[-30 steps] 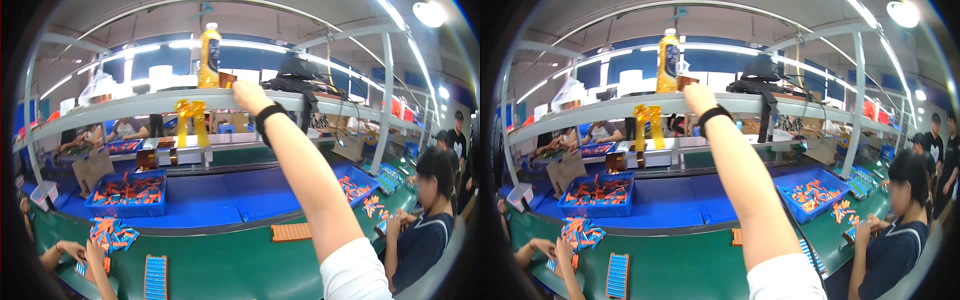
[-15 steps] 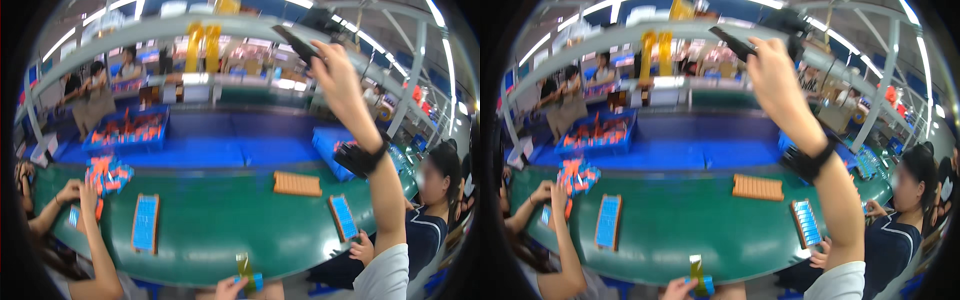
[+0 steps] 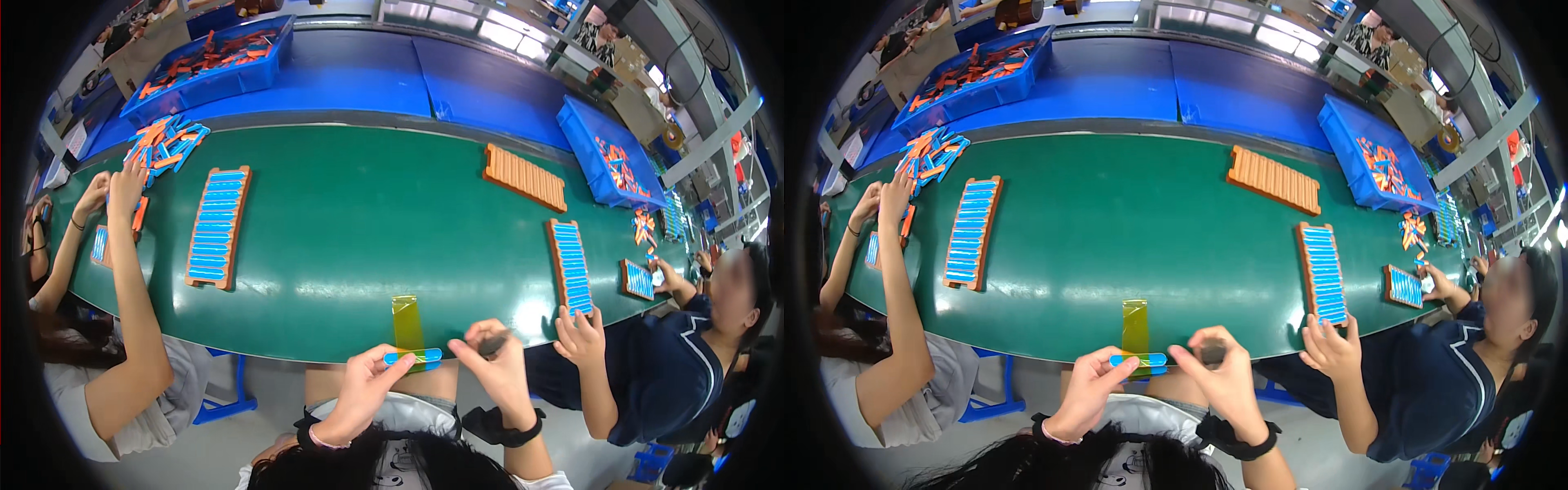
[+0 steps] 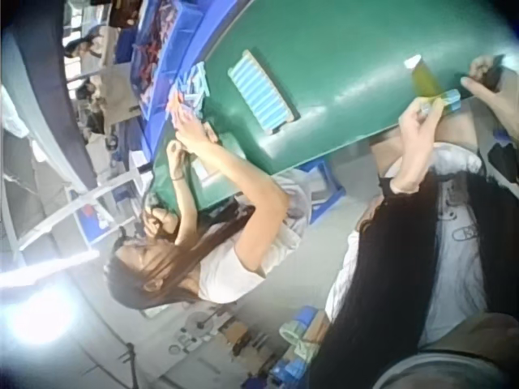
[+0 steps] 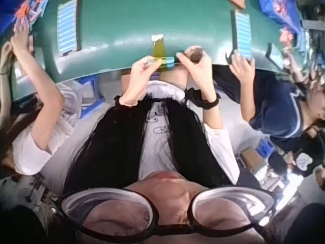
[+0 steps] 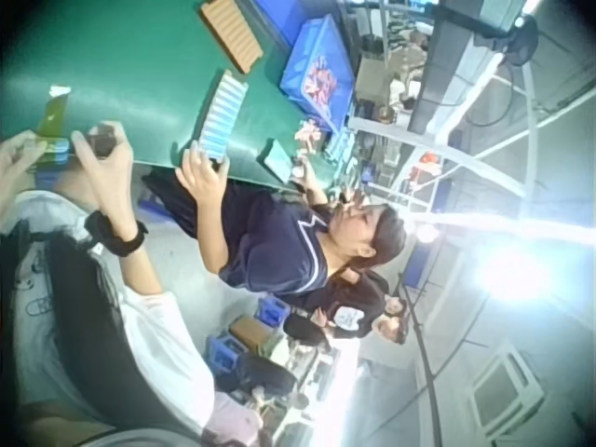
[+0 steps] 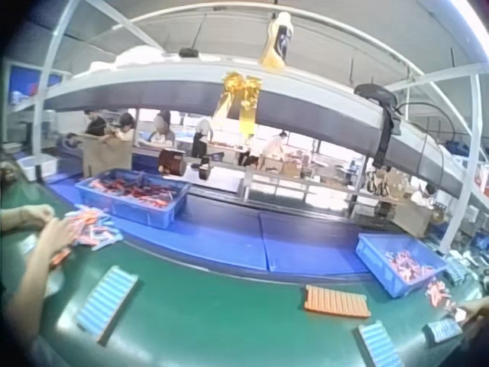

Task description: Applying adhesive tape to small electronic components on a jig.

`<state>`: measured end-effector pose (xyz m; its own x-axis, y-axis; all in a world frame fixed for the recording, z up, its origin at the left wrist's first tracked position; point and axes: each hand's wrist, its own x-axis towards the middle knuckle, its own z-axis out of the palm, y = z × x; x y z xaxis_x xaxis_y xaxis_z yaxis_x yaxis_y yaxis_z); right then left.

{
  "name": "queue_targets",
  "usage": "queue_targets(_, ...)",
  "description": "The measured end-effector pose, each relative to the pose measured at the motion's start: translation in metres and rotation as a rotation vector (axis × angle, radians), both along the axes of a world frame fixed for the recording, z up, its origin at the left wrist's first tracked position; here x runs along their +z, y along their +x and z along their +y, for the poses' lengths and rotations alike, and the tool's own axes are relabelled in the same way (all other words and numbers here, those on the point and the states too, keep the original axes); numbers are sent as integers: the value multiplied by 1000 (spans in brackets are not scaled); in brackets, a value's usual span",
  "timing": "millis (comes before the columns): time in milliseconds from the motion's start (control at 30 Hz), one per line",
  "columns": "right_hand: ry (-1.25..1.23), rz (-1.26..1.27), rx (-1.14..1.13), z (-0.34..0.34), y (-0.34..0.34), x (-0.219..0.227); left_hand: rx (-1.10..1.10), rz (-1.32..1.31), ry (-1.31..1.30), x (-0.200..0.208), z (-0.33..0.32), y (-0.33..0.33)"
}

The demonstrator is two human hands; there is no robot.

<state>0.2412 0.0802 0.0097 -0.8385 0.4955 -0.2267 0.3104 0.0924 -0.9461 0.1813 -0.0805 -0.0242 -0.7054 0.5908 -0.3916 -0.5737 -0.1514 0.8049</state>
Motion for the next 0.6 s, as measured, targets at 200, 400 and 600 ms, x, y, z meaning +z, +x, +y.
queue_targets(200,283,-23,179,-13,-12,-3,-51,-79,-35,4,2,-3)
queue_targets(400,114,-135,269,-8,-23,0,-2,-88,-111,3,1,-4)
queue_targets(600,-29,-266,246,-4,-25,1,15,-118,-98,-1,1,-3)
